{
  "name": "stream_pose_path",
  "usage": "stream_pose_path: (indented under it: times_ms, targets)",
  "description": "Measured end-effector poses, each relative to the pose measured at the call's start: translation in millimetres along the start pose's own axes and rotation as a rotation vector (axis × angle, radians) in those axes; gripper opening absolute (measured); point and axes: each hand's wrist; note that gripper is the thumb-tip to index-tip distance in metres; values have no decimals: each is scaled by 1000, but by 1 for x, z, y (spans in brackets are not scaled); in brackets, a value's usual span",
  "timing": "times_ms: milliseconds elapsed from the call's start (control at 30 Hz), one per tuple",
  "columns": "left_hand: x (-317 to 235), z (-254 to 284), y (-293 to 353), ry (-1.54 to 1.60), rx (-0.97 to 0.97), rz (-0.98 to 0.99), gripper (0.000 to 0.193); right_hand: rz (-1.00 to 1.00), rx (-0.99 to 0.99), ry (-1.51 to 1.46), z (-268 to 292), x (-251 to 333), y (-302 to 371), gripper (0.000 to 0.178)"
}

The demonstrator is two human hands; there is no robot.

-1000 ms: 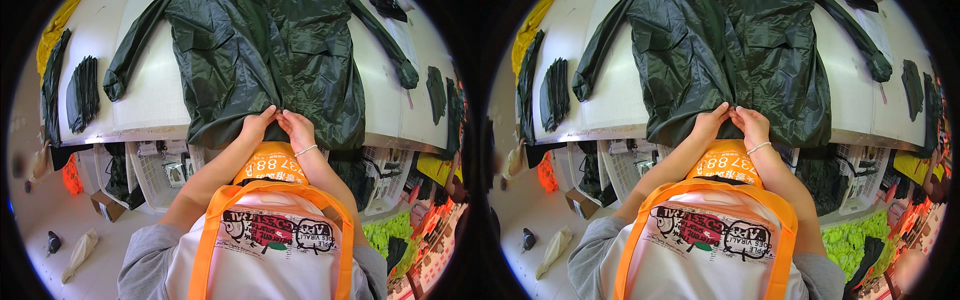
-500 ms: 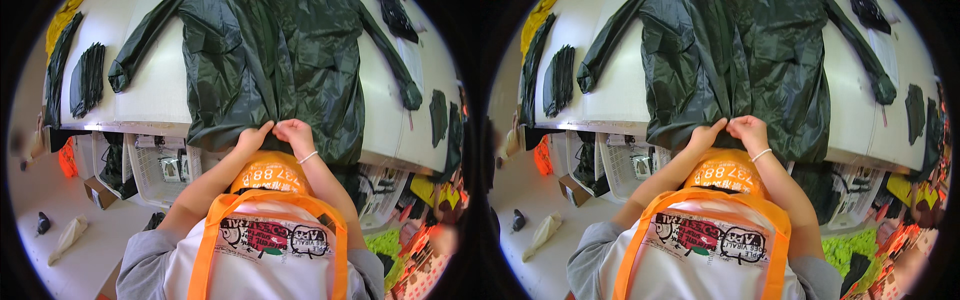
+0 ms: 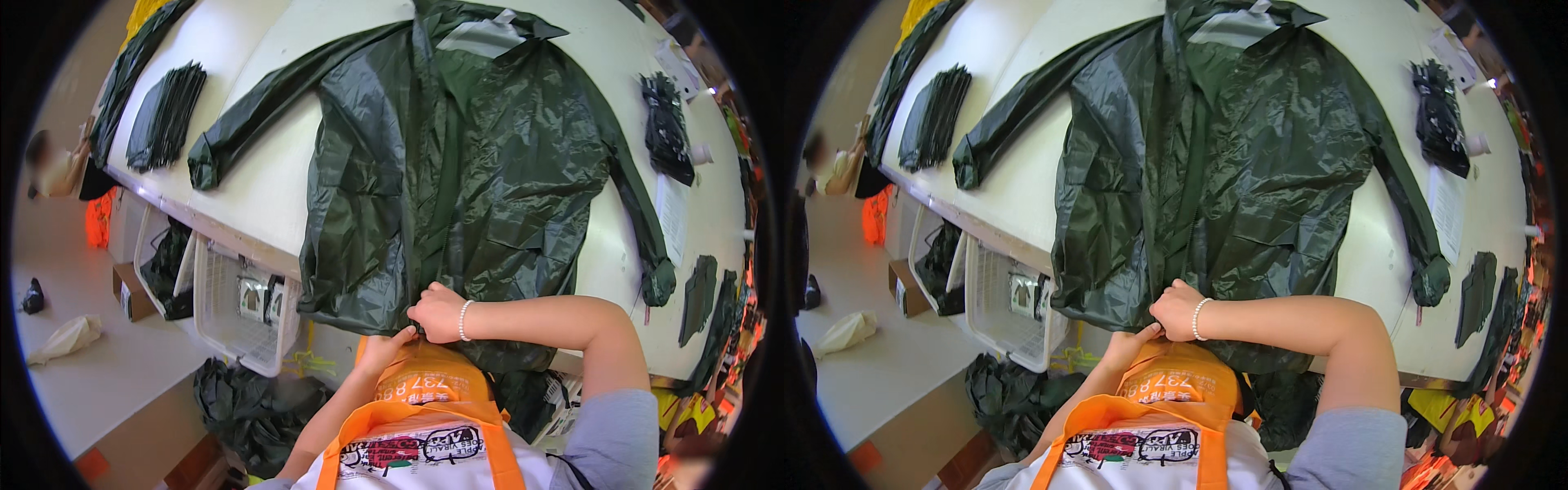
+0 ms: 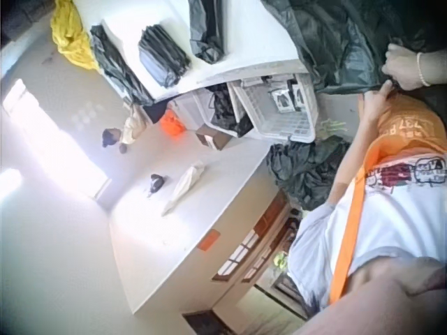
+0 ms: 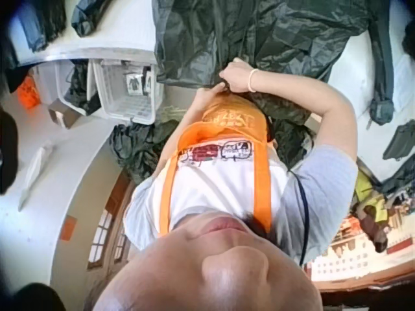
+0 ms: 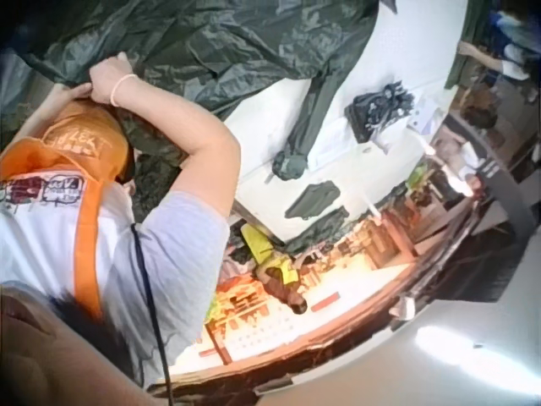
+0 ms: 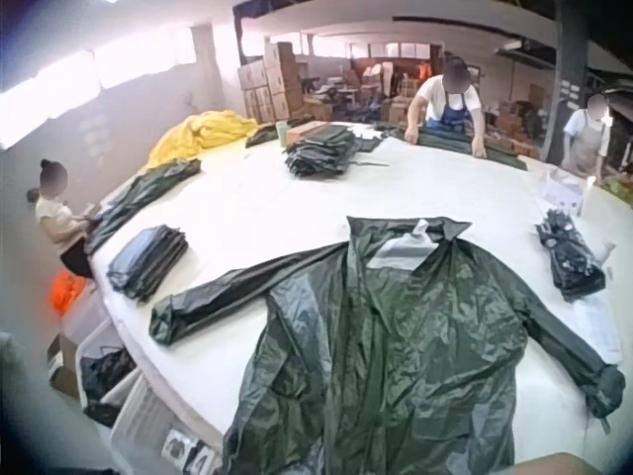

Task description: The person folds a dark green jacket on a white table. They smooth the fabric, fold the sleeves inward, fold the body in half, and then fold it again into a compact rectangle. The folded jacket is placed into a white plastic basket below the table.

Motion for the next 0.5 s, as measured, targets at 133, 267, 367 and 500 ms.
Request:
stream_pose_path:
  times_ms: [133,267,367,500]
  targets:
    - [-12,-6,5,139,-2,117,28,51,-228,-167,-13,-16,5,8]
    - [-12,-7,9,29,1,201,29,80,-436,-216,-19,-13,22,9]
    - [-30,-13,10,20,-26,308,33,39,-425,-275,-24,-16,29,11]
    - [-26,-18,15,218,-73,310,38,43,-542,-305,-35,-9,37,18]
Point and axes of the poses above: each hand's wrist, its own y-axis away from the middle knuckle, its own z-axis out of the back of the hand, x = y × z, and after that the axes turned 6 degrees about -z, right-handed
